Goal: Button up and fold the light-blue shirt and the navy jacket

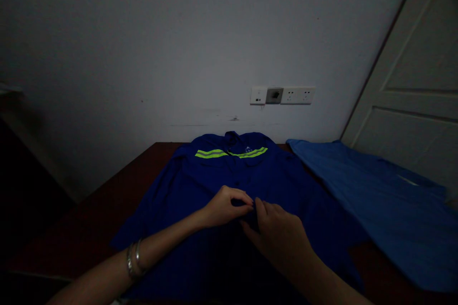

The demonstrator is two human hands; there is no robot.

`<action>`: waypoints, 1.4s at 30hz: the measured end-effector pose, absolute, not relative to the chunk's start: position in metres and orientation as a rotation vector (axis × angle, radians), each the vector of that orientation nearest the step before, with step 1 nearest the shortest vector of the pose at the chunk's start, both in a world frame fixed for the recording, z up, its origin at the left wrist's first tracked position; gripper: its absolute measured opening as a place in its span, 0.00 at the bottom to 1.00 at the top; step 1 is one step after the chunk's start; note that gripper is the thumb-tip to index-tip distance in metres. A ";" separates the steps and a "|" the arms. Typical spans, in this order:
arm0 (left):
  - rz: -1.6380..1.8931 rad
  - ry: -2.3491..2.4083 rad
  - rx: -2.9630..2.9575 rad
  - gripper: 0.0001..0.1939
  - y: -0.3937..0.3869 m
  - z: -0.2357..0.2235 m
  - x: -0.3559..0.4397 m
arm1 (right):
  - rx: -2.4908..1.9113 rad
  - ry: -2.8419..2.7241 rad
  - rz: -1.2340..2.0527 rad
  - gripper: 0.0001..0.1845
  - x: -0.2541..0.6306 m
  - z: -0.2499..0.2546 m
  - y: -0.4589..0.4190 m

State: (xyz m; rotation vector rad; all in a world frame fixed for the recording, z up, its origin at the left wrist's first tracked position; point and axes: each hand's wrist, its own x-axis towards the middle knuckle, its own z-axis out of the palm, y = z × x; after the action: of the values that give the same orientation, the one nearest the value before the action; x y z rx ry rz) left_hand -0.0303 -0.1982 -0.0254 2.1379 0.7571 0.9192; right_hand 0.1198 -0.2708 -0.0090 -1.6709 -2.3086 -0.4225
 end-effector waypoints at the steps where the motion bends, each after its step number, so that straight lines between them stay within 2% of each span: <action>1: 0.920 0.762 2.145 0.04 -0.198 -0.025 -0.030 | -1.680 -2.305 -0.453 0.20 0.120 -0.012 -0.271; 5: 0.962 0.815 2.174 0.04 -0.199 -0.025 -0.028 | -1.636 -2.270 -0.557 0.20 0.122 -0.020 -0.269; 9: 0.994 0.864 2.165 0.05 -0.201 -0.024 -0.026 | -1.558 -2.242 -0.498 0.23 0.121 -0.023 -0.269; 12: 0.997 0.887 2.146 0.05 -0.201 -0.023 -0.025 | -1.582 -2.155 -0.448 0.27 0.117 -0.030 -0.267; 17: 1.034 0.891 2.147 0.04 -0.200 -0.023 -0.025 | -1.574 -2.107 -0.548 0.34 0.120 -0.045 -0.267; 19: 1.057 0.889 2.139 0.04 -0.199 -0.025 -0.026 | -1.572 -2.105 -0.609 0.33 0.125 -0.044 -0.268; 23: 1.066 0.895 2.122 0.04 -0.197 -0.029 -0.027 | -1.615 -2.124 -0.686 0.25 0.137 -0.034 -0.272; 27: 1.060 0.926 2.102 0.04 -0.198 -0.028 -0.026 | -1.554 -2.158 -0.629 0.22 0.150 -0.026 -0.273; 31: 1.000 0.965 2.060 0.04 -0.199 -0.023 -0.026 | -1.405 -2.204 -0.264 0.24 0.163 -0.021 -0.267; 36: 0.938 0.900 2.059 0.04 -0.198 -0.019 -0.032 | -1.280 -2.127 0.469 0.24 0.173 -0.013 -0.252; 40: 0.945 0.827 2.068 0.04 -0.201 -0.015 -0.036 | -1.153 -1.872 1.209 0.20 0.175 -0.006 -0.240; 42: 0.995 0.840 2.100 0.03 -0.204 -0.013 -0.038 | -1.050 -1.688 1.479 0.19 0.176 -0.005 -0.235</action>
State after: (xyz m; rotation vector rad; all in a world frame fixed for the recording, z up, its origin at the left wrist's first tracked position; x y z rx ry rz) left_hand -0.0383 -0.2035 -0.0135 2.1001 0.8395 0.9948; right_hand 0.1759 -0.2353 -0.0047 -1.0498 -1.6875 1.4786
